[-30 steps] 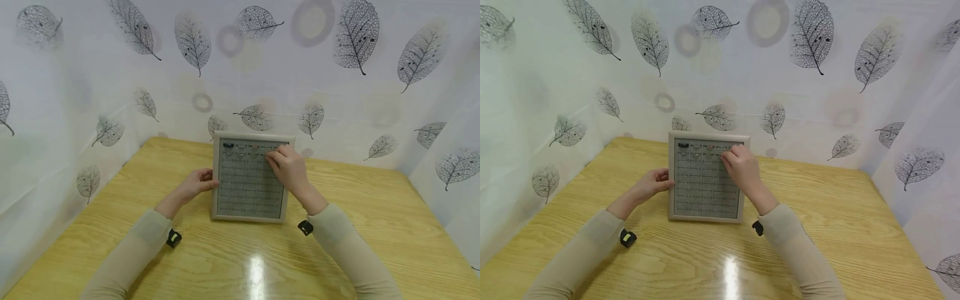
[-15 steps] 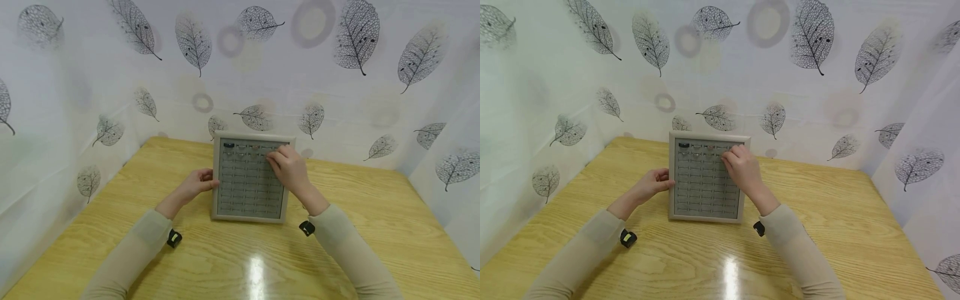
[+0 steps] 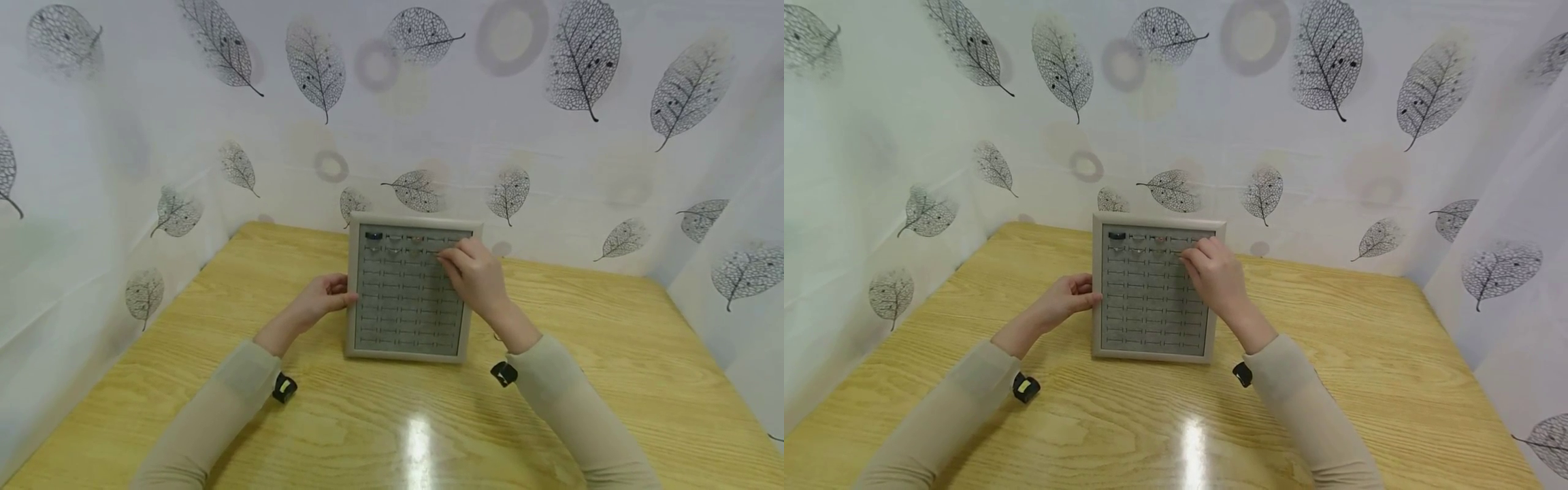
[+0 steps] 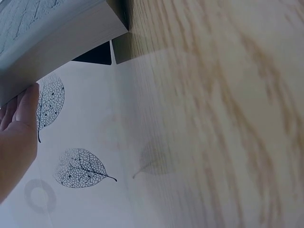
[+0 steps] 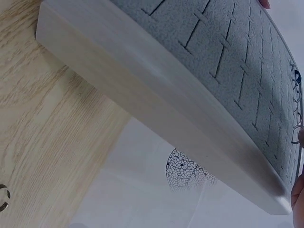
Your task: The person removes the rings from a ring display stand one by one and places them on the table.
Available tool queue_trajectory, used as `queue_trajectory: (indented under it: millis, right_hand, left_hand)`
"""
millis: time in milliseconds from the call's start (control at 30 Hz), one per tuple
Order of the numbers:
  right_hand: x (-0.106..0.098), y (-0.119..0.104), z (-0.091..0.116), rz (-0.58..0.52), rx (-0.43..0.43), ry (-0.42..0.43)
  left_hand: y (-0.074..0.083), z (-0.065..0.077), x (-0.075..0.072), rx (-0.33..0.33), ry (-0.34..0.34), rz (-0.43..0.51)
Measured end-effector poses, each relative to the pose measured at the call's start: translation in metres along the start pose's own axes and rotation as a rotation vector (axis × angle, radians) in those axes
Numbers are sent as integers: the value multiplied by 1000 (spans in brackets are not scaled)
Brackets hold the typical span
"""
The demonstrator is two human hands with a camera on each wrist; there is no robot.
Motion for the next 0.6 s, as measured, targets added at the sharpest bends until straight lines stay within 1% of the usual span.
queue_trajectory:
  millis: [333,600]
  right_hand:
    - [-3,2,4,-28,16,40]
    - [-10,6,5,-93,49,83]
  left_hand:
    - [0,1,0,-3,-7,-1]
    - [1,0,-1,-4,-2,4]
Point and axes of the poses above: each hand's wrist, its own z-axis away from the middle knuckle, its own x-axis out of the palm, y = z × x, the point moved 9 cm from there along -z, towards the middle knuckle, and after that the axes turned 10 degrees about y, right-handed, at the moved point
